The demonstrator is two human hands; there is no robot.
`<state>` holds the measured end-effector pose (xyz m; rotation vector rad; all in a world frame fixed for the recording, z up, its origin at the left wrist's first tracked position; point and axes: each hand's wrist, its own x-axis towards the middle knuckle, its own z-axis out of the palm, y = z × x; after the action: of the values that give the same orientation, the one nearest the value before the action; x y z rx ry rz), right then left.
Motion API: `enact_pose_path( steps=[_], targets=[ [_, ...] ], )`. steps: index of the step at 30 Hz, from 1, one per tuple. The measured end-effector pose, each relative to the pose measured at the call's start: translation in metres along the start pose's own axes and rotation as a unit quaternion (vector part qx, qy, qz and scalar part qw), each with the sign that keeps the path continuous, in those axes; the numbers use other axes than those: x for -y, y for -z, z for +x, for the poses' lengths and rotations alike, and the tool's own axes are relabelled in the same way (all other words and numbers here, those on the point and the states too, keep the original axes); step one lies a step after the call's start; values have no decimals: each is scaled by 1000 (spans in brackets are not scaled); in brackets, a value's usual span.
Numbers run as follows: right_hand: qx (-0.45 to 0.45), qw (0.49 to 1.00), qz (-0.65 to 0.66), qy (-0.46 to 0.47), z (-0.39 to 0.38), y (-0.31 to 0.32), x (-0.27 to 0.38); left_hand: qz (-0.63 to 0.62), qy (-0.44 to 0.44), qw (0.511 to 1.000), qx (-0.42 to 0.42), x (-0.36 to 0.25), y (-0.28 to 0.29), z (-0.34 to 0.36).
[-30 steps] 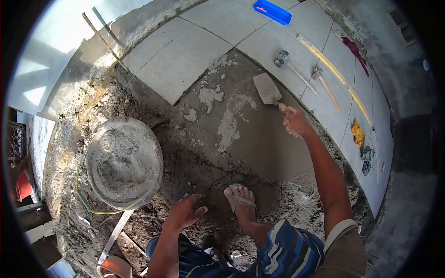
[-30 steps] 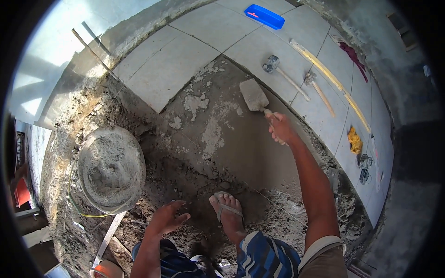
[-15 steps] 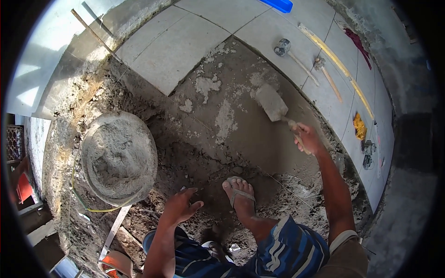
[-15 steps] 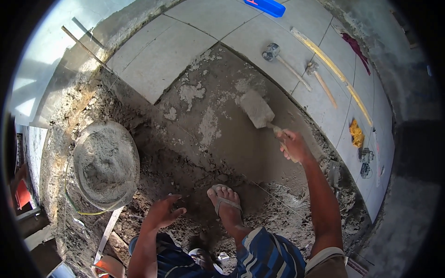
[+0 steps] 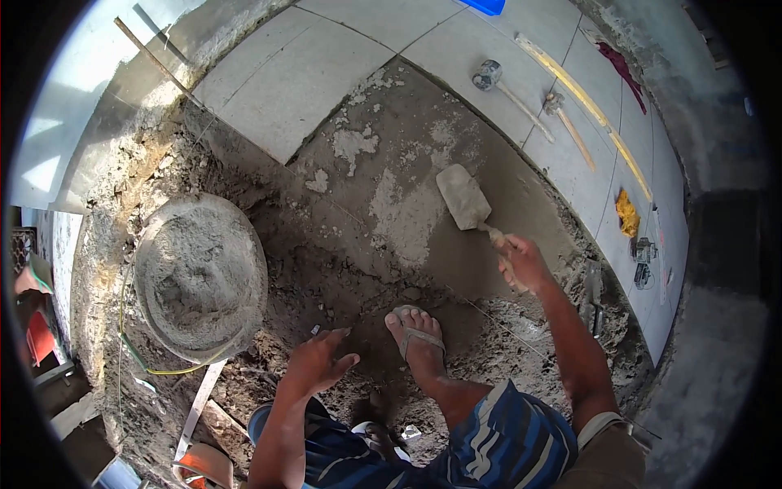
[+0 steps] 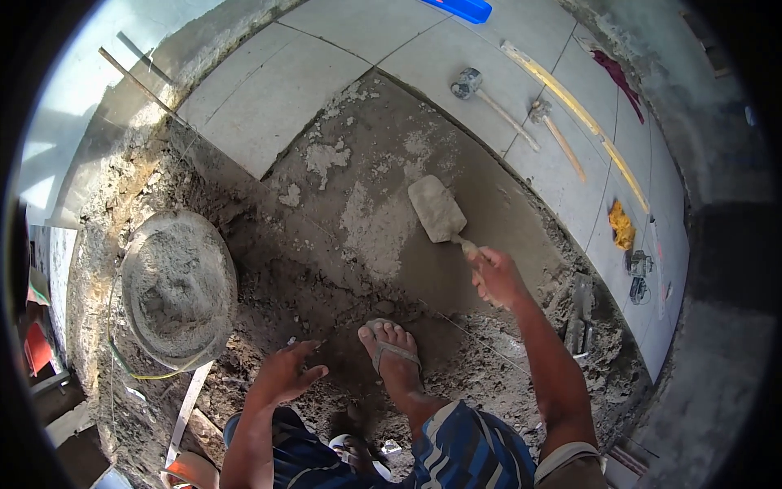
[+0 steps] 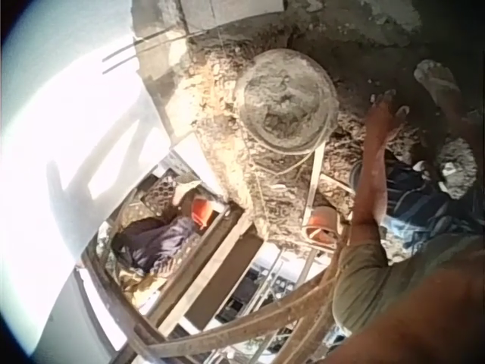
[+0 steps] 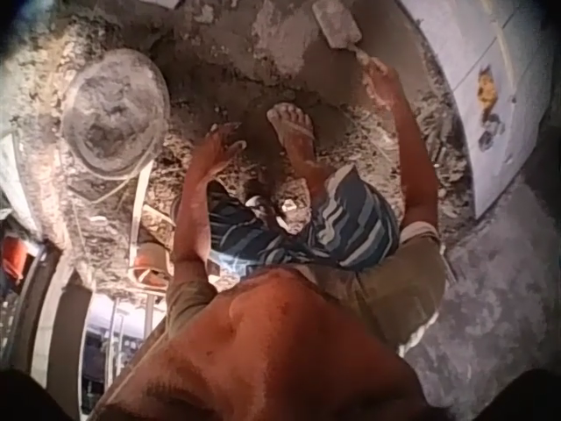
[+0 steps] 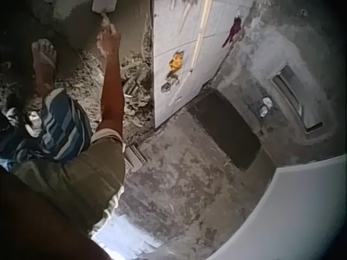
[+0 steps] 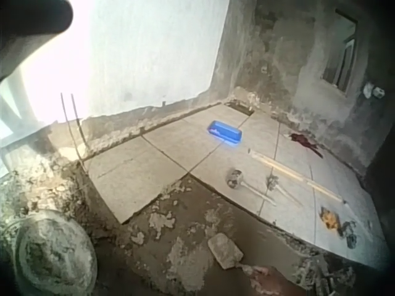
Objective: Apply and level wet cement on a floor surface using a trowel.
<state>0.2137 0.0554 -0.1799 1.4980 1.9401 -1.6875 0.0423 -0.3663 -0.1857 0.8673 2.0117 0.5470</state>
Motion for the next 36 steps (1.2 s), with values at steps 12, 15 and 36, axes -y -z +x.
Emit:
enact_pose_path(
  steps=[12, 15, 36],
  targets=[
    [15, 963, -223, 149, -56, 0, 66, -4, 3, 1000, -17, 8, 6, -14],
    [117, 918, -310, 220, -103, -44, 150, 17, 20, 999, -36, 13, -7, -9],
    [202, 658, -593, 418, -135, -260, 276, -34, 31, 996, -72, 16, 5, -34]
  ],
)
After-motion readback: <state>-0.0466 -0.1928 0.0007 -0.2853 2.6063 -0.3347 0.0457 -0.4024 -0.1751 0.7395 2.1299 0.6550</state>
